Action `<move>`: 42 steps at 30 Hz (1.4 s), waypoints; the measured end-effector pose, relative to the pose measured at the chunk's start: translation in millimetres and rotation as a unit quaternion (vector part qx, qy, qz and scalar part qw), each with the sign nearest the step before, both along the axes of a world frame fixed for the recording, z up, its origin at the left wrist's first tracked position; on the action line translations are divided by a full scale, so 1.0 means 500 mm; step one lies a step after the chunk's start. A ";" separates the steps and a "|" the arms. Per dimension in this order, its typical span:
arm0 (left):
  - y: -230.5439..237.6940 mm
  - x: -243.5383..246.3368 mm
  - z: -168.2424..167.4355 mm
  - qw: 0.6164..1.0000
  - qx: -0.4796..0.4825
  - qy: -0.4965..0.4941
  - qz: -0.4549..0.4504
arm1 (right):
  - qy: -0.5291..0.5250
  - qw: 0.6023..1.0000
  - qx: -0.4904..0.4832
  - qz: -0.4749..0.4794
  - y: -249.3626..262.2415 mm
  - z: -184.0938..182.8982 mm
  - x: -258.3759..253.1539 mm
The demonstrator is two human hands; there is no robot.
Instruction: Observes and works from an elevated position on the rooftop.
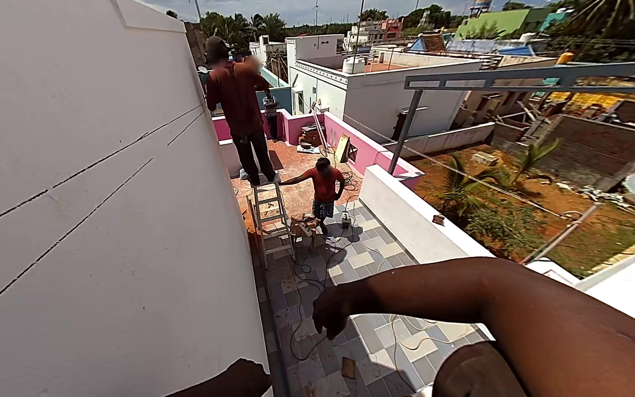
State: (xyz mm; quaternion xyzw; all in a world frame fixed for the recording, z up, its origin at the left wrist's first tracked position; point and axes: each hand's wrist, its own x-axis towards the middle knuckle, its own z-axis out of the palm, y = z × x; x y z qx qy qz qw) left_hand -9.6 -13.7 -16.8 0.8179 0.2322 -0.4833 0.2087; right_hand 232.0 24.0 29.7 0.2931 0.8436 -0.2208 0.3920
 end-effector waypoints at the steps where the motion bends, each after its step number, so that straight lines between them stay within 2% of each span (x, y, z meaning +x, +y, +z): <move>1: 0.000 0.000 0.001 1.000 0.000 0.000 0.002 | 0.000 1.000 0.001 0.000 0.000 -0.001 0.000; 34: -0.001 -0.002 -0.014 1.000 0.000 0.007 -0.004 | 0.002 1.000 -0.007 -0.013 -0.001 -0.004 0.002; 42: -0.004 0.004 0.002 1.000 -0.001 0.015 -0.005 | 0.002 1.000 -0.006 -0.007 -0.004 0.003 0.000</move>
